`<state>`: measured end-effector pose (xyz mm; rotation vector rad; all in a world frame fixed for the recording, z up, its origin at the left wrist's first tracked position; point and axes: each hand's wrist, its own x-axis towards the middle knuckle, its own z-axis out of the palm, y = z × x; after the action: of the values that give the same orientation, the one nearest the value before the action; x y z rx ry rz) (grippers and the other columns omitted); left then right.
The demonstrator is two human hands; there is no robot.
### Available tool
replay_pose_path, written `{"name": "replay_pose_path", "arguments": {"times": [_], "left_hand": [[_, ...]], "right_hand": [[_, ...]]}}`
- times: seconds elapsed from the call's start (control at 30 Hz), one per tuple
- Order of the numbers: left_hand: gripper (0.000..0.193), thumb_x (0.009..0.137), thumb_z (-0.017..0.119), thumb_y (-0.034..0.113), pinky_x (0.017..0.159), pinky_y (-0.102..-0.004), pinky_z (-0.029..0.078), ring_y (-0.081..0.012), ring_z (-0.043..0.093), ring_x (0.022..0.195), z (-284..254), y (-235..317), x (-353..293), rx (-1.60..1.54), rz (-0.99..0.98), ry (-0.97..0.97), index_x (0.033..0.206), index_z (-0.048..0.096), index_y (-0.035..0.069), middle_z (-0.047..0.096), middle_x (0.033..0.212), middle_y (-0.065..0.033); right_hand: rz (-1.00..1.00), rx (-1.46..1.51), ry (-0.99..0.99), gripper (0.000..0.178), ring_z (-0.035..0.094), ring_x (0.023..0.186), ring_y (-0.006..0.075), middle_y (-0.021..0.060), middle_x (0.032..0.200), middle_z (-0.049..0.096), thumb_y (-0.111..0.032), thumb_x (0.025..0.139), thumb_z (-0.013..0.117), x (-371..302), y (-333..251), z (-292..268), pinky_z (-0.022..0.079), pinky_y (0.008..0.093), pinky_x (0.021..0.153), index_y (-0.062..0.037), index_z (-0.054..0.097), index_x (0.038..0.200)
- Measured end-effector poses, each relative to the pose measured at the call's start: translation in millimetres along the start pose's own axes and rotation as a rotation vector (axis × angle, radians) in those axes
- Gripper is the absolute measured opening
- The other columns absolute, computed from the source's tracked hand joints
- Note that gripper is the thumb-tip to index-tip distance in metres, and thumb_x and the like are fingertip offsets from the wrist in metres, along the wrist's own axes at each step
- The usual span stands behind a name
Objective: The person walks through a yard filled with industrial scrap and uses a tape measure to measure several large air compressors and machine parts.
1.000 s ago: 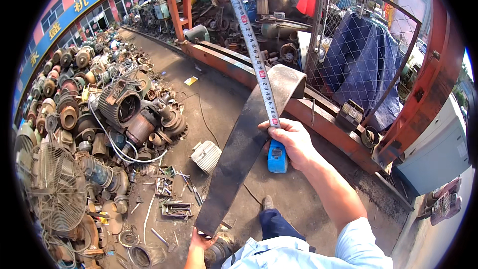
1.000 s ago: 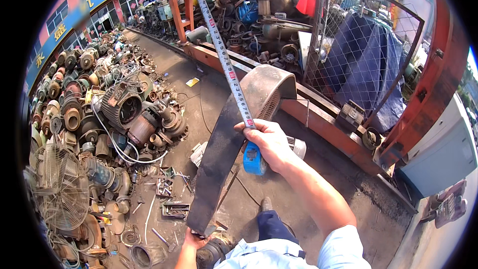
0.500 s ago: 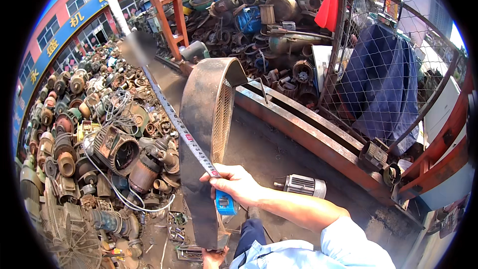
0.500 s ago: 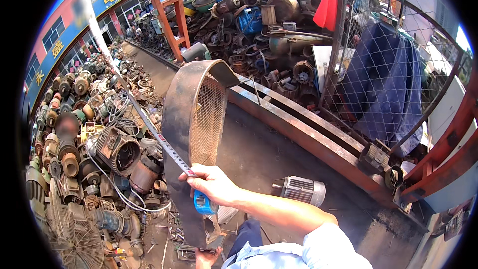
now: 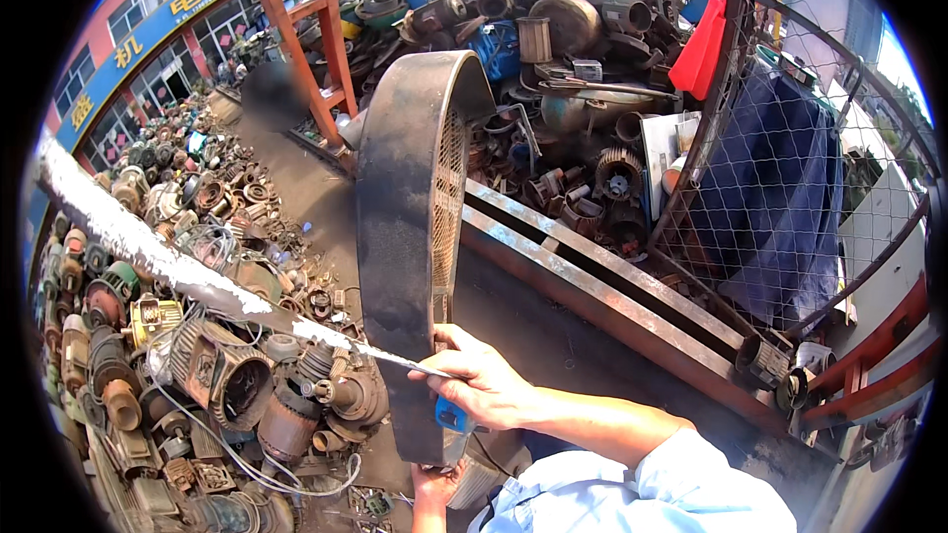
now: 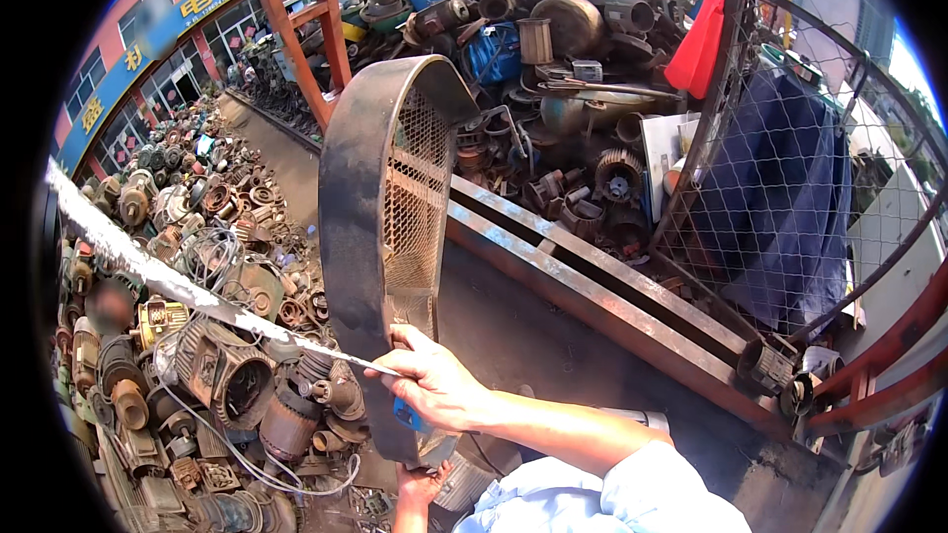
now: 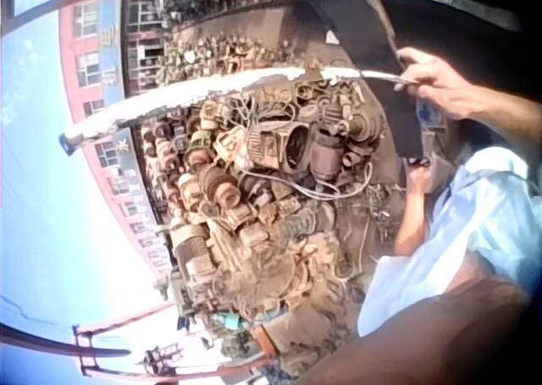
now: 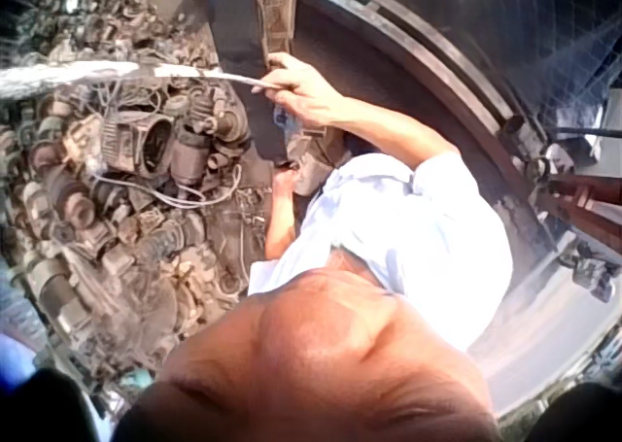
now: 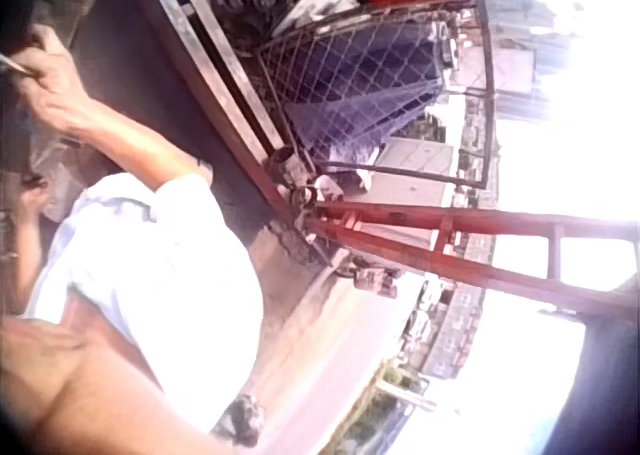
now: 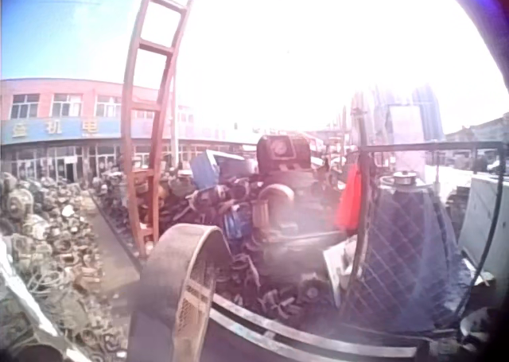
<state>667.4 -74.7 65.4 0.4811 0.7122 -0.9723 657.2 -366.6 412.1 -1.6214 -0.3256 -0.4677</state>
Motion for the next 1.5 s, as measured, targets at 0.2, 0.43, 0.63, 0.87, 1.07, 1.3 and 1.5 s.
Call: {"name": "replay_pose_path", "arguments": {"times": [0.2,0.43,0.63,0.87,1.07,1.3,1.5], "left_hand": [[0.078,0.071,0.067,0.056,0.069,-0.0369,0.053,-0.0339,0.057,0.092,85,62,96,0.263,0.015,-0.022,0.117,0.044,-0.004,0.053,0.108,-0.0238],[0.061,0.085,0.055,0.057,0.078,-0.0497,0.052,-0.0339,0.059,0.093,256,96,159,0.163,-0.168,-0.039,0.103,0.057,0.000,0.062,0.099,-0.0164],[0.084,0.075,0.067,0.058,0.095,-0.0465,0.045,-0.0357,0.053,0.112,323,124,250,0.411,-0.033,0.135,0.125,0.045,-0.005,0.053,0.122,-0.0236],[0.097,0.068,0.075,0.055,0.097,-0.0419,0.044,-0.0347,0.051,0.116,445,150,337,1.713,0.602,0.021,0.132,0.038,-0.007,0.049,0.128,-0.0256],[0.085,0.060,0.085,0.031,0.079,-0.0371,0.051,-0.0300,0.058,0.097,505,218,472,1.761,0.886,-0.240,0.122,0.039,-0.004,0.052,0.116,-0.0208],[0.099,0.056,0.088,0.034,0.095,-0.0418,0.042,-0.0354,0.050,0.114,594,225,460,1.823,0.418,-0.134,0.130,0.035,-0.005,0.050,0.123,-0.0249],[0.083,0.066,0.081,0.029,0.088,-0.0431,0.046,-0.0353,0.053,0.105,630,175,492,1.632,0.490,-0.340,0.128,0.037,-0.004,0.052,0.116,-0.0229]], "right_hand": [[0.090,0.237,-0.031,0.022,0.049,0.078,0.0154,0.0066,0.089,0.046,-0.008,0.088,0.052,100,75,-110,0.043,0.0278,0.073,-0.0012,0.063,0.106],[0.153,0.163,0.058,0.026,0.050,0.083,0.0146,0.0061,0.099,0.050,-0.021,0.093,0.055,204,124,-231,0.044,0.0282,0.072,-0.0013,0.063,0.108],[0.193,0.231,0.256,0.027,0.053,0.083,0.0098,0.0031,0.103,0.051,-0.022,0.094,0.057,277,134,-313,0.046,0.0252,0.073,-0.0006,0.062,0.110],[0.245,0.196,0.544,0.019,0.055,0.075,0.0063,-0.0005,0.081,0.057,-0.013,0.095,0.054,356,147,-407,0.046,0.0219,0.065,-0.0040,0.063,0.109],[0.335,0.041,0.683,0.020,0.054,0.071,0.0059,-0.0003,0.074,0.057,-0.010,0.096,0.050,424,185,-448,0.045,0.0221,0.064,-0.0035,0.062,0.110],[0.389,-0.044,0.733,0.020,0.053,0.073,0.0057,0.0010,0.079,0.057,-0.011,0.096,0.050,460,207,-507,0.045,0.0217,0.065,-0.0015,0.062,0.108],[0.297,-0.223,0.621,0.018,0.056,0.075,0.0089,0.0035,0.088,0.052,-0.009,0.095,0.051,485,198,-556,0.046,0.0238,0.066,-0.0005,0.062,0.106]]}}
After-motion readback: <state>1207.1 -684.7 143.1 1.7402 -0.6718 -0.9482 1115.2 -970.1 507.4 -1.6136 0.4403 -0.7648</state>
